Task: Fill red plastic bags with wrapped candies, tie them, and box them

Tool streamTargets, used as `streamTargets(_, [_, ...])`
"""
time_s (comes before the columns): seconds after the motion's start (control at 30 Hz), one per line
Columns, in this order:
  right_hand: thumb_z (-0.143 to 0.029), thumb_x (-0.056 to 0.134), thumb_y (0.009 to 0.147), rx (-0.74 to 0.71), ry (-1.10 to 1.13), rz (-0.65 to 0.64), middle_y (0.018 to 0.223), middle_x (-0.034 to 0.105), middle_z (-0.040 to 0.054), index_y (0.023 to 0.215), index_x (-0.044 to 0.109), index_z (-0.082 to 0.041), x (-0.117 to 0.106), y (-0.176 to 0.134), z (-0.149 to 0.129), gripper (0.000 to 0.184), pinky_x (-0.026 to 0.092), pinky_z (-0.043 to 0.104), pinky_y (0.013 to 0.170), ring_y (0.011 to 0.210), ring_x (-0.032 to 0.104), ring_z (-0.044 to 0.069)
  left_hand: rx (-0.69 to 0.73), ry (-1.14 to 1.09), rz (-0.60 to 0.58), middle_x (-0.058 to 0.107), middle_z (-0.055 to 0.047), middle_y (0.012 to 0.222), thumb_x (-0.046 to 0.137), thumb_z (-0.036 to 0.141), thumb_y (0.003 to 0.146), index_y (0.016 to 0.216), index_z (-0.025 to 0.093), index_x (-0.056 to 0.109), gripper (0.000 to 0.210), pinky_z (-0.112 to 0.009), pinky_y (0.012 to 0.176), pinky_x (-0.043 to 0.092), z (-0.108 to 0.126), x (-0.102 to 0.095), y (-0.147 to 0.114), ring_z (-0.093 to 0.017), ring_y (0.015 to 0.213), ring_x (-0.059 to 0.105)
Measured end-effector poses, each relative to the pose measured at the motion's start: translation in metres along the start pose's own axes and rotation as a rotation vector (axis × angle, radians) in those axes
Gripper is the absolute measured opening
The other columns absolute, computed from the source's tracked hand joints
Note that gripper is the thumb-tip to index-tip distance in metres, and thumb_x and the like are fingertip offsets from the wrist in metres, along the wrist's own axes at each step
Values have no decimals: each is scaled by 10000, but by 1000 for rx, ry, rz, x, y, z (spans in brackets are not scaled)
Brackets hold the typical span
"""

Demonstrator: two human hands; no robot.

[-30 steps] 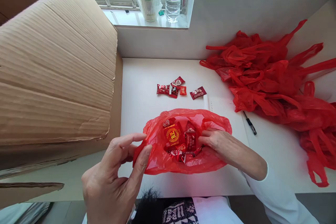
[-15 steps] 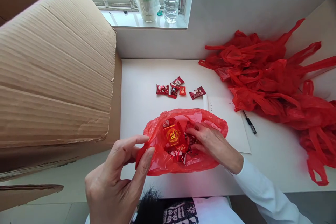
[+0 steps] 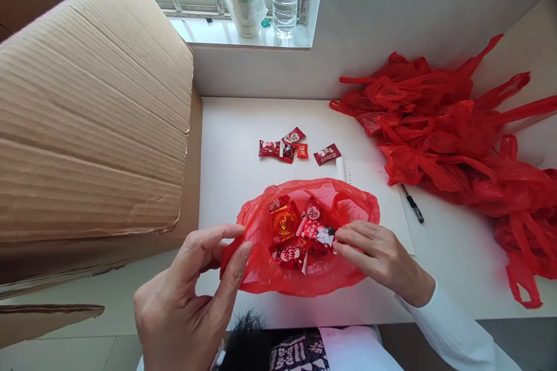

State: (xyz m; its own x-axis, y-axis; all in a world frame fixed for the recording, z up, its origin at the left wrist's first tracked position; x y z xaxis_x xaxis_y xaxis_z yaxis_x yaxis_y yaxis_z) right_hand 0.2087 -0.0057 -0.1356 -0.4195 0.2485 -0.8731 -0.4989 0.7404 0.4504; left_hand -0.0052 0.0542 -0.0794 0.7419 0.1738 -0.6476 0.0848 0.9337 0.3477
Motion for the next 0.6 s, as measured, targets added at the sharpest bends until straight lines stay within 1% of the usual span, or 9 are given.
streamTargets(0.07, [-56, 469, 885, -13, -11, 11, 883, 660, 68, 807, 581, -171, -3, -3, -2, 179, 485, 296, 727, 841, 588, 150, -9, -3, 0, 592, 83, 607, 647, 323, 794, 939, 267, 632, 156, -176, 480, 469, -1, 0, 0, -45, 376, 484])
streamTargets(0.17, [-42, 476, 875, -33, -26, 15, 874, 664, 76, 797, 576, -162, -6, -4, -3, 175, 494, 300, 722, 836, 594, 155, -28, 1, 9, 592, 78, 611, 652, 325, 788, 937, 262, 633, 163, -168, 503, 471, -1, -1, 0, -57, 442, 536])
streamTargets(0.23, [-33, 469, 874, -36, -46, 21, 866, 665, 76, 784, 573, -162, -6, -3, -2, 188, 499, 303, 719, 832, 601, 154, -24, 1, 20, 590, 81, 608, 653, 329, 783, 930, 259, 636, 163, -168, 502, 464, 1, -3, 0, -53, 434, 526])
streamTargets(0.33, [-9, 488, 854, -47, -87, 71, 849, 667, 75, 780, 569, -156, -7, 1, -4, 183, 505, 302, 699, 807, 612, 157, -29, 3, 30, 575, 88, 586, 644, 341, 784, 909, 252, 640, 153, -178, 517, 460, 4, -4, -1, -47, 403, 492])
streamTargets(0.43, [18, 531, 818, -73, -124, 137, 822, 671, 79, 803, 573, -135, -11, 6, -8, 159, 514, 301, 682, 784, 619, 169, -70, 26, 50, 576, 86, 597, 652, 334, 781, 906, 246, 643, 154, -175, 556, 463, 2, -7, -2, -52, 446, 516])
streamTargets(0.6, [16, 540, 813, -110, -152, 171, 795, 678, 68, 808, 590, -128, -10, 10, -14, 153, 524, 293, 668, 766, 624, 169, -86, 15, 38, 578, 82, 608, 662, 334, 778, 926, 246, 641, 173, -163, 542, 451, 1, -6, -4, -49, 465, 516])
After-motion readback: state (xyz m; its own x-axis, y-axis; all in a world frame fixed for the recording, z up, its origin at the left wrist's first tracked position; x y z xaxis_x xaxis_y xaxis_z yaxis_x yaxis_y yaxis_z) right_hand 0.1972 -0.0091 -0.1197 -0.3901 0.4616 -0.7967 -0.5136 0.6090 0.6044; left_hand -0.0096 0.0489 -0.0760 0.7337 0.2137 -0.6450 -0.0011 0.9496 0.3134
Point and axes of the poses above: each hand's wrist, its own y-axis towards the middle knuckle, its own x-axis out of the palm, z = x × y, the point moved 8 cm from there along y, towards the middle knuckle
